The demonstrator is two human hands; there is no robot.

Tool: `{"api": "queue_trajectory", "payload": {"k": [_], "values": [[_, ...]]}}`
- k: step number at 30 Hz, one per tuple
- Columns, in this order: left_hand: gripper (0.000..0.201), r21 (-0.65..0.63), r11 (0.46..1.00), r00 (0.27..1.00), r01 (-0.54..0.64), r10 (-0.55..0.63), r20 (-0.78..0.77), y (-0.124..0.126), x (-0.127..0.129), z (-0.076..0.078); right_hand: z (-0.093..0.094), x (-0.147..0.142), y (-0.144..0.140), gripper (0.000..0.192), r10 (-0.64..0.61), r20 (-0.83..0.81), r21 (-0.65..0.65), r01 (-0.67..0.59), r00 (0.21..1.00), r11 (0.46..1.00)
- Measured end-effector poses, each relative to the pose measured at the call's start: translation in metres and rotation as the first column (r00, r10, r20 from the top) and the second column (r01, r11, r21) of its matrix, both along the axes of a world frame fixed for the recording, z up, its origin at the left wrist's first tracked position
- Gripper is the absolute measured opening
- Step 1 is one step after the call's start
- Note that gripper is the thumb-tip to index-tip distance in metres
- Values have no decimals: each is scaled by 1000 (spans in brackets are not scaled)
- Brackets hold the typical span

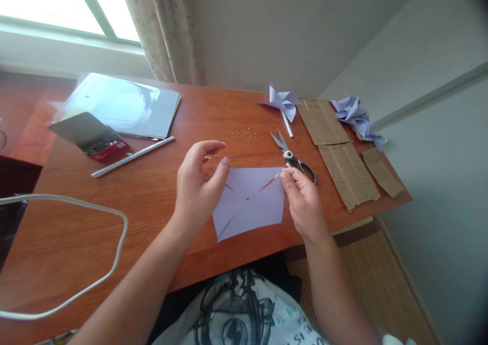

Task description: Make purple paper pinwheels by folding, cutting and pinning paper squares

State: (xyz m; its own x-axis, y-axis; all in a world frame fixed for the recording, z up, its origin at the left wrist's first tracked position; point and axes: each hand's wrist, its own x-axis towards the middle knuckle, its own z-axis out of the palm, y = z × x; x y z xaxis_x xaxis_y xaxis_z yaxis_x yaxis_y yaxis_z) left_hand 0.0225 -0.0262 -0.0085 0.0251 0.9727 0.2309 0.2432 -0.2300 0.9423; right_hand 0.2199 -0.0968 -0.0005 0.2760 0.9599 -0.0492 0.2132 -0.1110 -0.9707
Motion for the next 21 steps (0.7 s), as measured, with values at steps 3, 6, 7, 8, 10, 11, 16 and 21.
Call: {"api": "queue_trajectory", "payload": {"k": [3,6,7,8,10,11,16,21], "values": [[36,-88,996,999,-4,7,40,4,0,-3,-7,2,0,28,-37,-105,6,38,994,999],[51,-268,960,974,86,-25,224,5,4,-2,-11,4,1,30,-64,-211,1,66,975,998],[55,-336,931,955,141,-39,295,5,5,-1,-11,4,1,30,-67,-242,-3,69,968,998],[56,-393,897,933,203,-55,356,4,6,0,-11,4,2,29,-69,-271,-8,69,960,998],[48,-447,841,895,306,-94,436,2,8,1,-10,5,2,28,-81,-319,-19,79,944,997],[43,-452,828,884,332,-106,456,1,8,1,-10,5,2,28,-96,-332,-25,93,938,995],[42,-505,808,859,305,-4,512,0,7,2,-9,6,1,31,-185,-345,-42,182,920,982],[52,-515,808,836,287,51,546,1,6,3,-14,7,-2,25,-119,-466,-46,110,877,993]]}}
